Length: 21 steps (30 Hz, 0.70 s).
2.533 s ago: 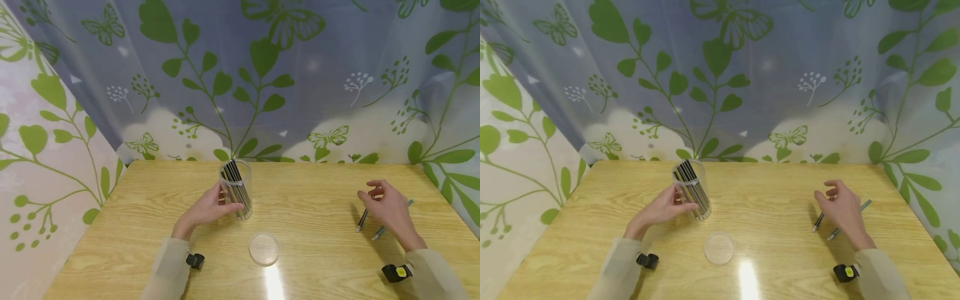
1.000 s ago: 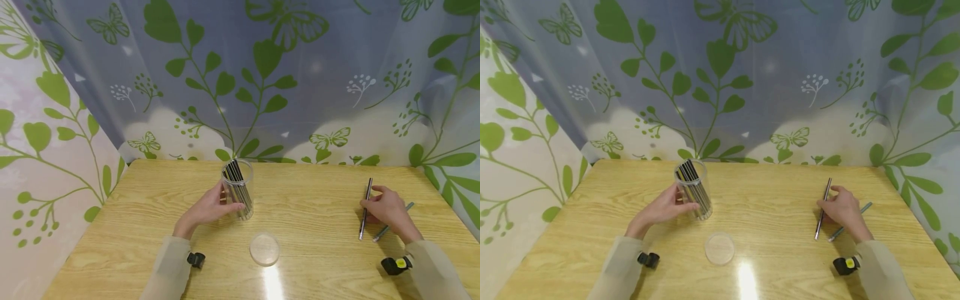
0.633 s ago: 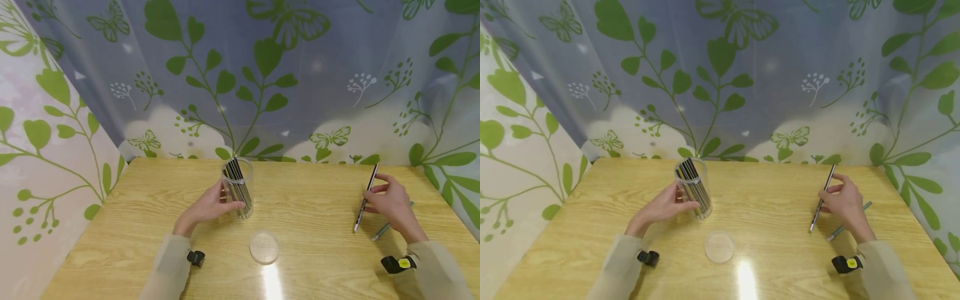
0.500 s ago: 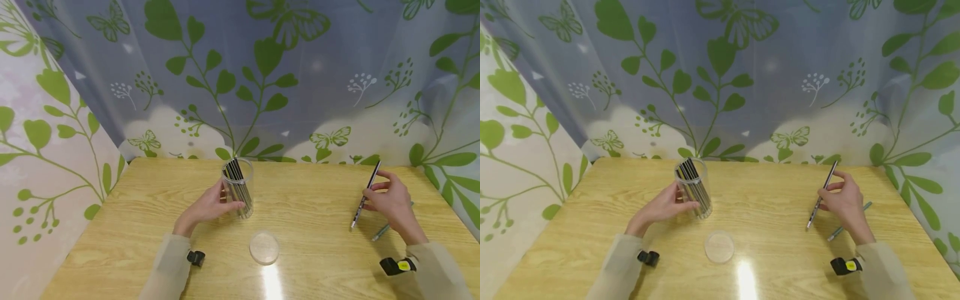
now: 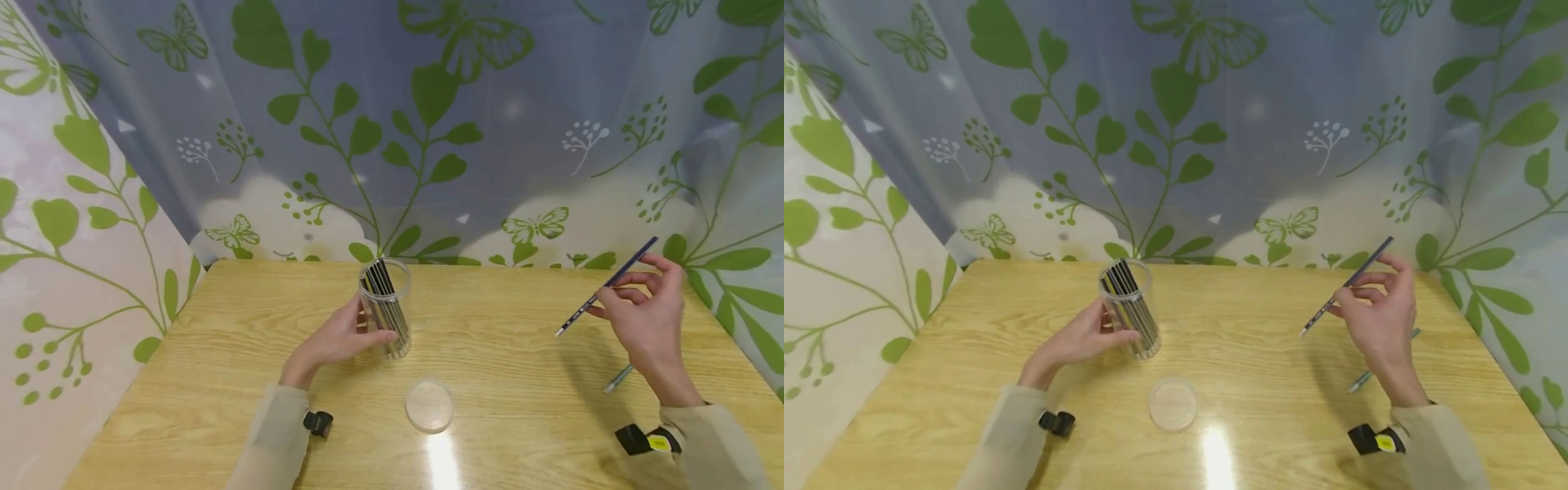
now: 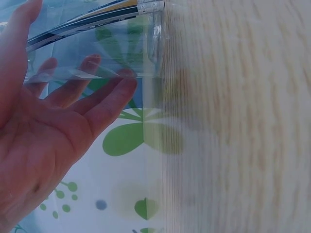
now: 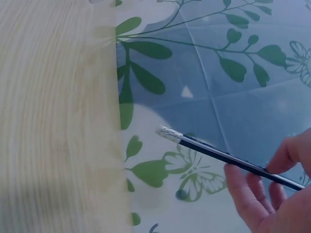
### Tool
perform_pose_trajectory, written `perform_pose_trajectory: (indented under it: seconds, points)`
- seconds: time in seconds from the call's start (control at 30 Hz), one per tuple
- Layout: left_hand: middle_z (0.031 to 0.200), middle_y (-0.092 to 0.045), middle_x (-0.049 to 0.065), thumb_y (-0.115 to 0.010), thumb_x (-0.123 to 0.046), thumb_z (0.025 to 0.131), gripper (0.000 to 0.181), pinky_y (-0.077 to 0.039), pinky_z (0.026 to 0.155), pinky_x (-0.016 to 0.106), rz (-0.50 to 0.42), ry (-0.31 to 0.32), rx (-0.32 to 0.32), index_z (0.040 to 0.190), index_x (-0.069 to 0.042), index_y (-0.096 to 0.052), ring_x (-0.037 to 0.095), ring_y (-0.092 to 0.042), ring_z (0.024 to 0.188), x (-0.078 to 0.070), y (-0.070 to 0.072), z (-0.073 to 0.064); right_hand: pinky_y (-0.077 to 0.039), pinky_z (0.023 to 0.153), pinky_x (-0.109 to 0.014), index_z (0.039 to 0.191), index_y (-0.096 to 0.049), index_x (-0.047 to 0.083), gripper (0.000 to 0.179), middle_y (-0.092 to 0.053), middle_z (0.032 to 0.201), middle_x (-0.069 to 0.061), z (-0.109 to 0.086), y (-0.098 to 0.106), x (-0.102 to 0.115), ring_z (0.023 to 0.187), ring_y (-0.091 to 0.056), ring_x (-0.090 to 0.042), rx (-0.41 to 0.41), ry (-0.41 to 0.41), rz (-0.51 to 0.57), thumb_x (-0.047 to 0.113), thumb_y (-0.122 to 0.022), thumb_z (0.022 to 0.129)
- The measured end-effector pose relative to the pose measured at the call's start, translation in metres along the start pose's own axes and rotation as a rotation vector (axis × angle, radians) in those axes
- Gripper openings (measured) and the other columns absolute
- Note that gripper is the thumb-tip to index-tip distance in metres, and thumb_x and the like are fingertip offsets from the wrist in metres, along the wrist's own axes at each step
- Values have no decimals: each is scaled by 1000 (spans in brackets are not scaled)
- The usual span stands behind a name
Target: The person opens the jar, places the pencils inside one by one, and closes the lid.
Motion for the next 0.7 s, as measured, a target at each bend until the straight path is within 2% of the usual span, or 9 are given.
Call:
perform_pose_trajectory:
  seconds: [0.13,0.23,0.53,0.7]
  points:
    - [147,-53,10,-77,-24,93,87,-49,116,47,-4,-5,1,161,-24,-24,35,-55,136,1,0,0,-63,56,-22,136,-37,22,68,-50,101,-4,-1,-6,8,72,-63,-10,-76,41,40,-18,-58,85]
    - [148,-53,11,-77,-24,93,87,-48,116,47,-10,-12,7,161,-23,-24,35,-54,137,1,-1,0,-63,56,-22,137,-39,20,68,-52,101,-6,-2,-10,13,71,-65,-12,-101,84,56,-18,-57,84]
    - [148,-52,10,-78,-26,93,89,-49,116,47,-9,-13,-5,162,-26,-22,35,-55,136,0,0,0,-63,62,-18,138,-40,15,68,-53,100,-8,-3,-25,27,72,-65,-12,-79,222,49,-18,-58,82]
    - [147,-53,10,-78,-26,93,89,-49,115,47,-7,-7,-5,162,-26,-22,35,-55,135,0,0,0,-64,63,-22,137,-42,12,66,-54,100,-11,-1,-34,35,73,-66,-16,-58,294,119,-20,-57,81]
Point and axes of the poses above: each hand's wrist, its own z-axis towards the middle knuckle, its own y-axis out of the back of the hand, x = y × z, the point moved 2 cm from there along z, towards the middle knuckle
